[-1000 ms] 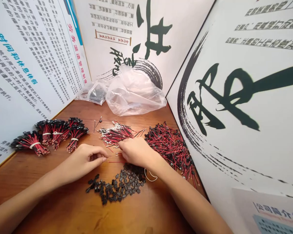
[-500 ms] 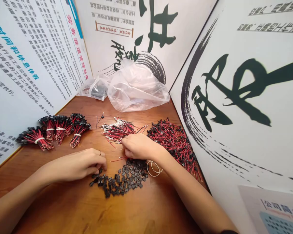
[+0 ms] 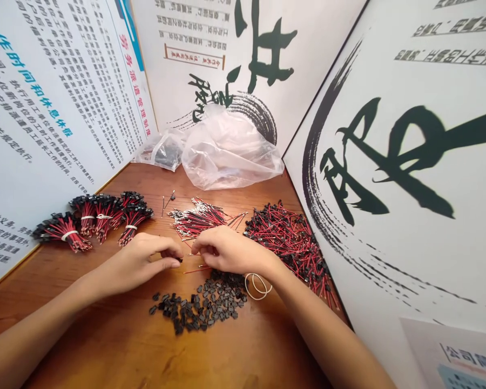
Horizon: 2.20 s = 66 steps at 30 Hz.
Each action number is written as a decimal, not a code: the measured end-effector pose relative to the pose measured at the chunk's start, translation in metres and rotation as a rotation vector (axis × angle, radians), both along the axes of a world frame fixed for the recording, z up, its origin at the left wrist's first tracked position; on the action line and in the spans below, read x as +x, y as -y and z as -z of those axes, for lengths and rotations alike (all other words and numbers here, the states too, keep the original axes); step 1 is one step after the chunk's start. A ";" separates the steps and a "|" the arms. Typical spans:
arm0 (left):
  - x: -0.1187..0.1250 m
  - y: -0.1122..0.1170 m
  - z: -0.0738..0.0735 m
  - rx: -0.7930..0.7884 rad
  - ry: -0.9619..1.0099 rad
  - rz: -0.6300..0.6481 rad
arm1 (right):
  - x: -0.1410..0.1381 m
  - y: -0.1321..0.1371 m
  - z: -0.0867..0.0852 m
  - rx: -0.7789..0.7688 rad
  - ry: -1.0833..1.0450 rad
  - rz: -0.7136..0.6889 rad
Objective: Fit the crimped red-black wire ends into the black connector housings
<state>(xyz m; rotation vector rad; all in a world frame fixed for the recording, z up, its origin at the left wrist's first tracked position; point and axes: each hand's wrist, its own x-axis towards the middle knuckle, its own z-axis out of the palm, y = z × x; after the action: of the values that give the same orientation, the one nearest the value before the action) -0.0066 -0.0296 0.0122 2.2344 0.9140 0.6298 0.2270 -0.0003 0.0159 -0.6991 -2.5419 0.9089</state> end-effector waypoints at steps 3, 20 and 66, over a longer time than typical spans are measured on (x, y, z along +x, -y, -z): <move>0.004 0.004 0.000 0.048 0.107 -0.114 | -0.002 0.005 -0.006 0.001 -0.082 0.016; 0.010 0.013 -0.001 0.175 0.324 -0.144 | -0.010 0.019 -0.015 -0.059 -0.180 0.051; 0.018 0.020 0.004 -0.013 0.558 -0.238 | -0.023 0.037 -0.015 -0.207 -0.241 0.373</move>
<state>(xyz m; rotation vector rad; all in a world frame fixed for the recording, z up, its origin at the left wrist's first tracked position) 0.0118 -0.0500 0.0079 1.7955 0.8838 1.2704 0.2039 -0.0372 0.0309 -1.0158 -2.0361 1.0571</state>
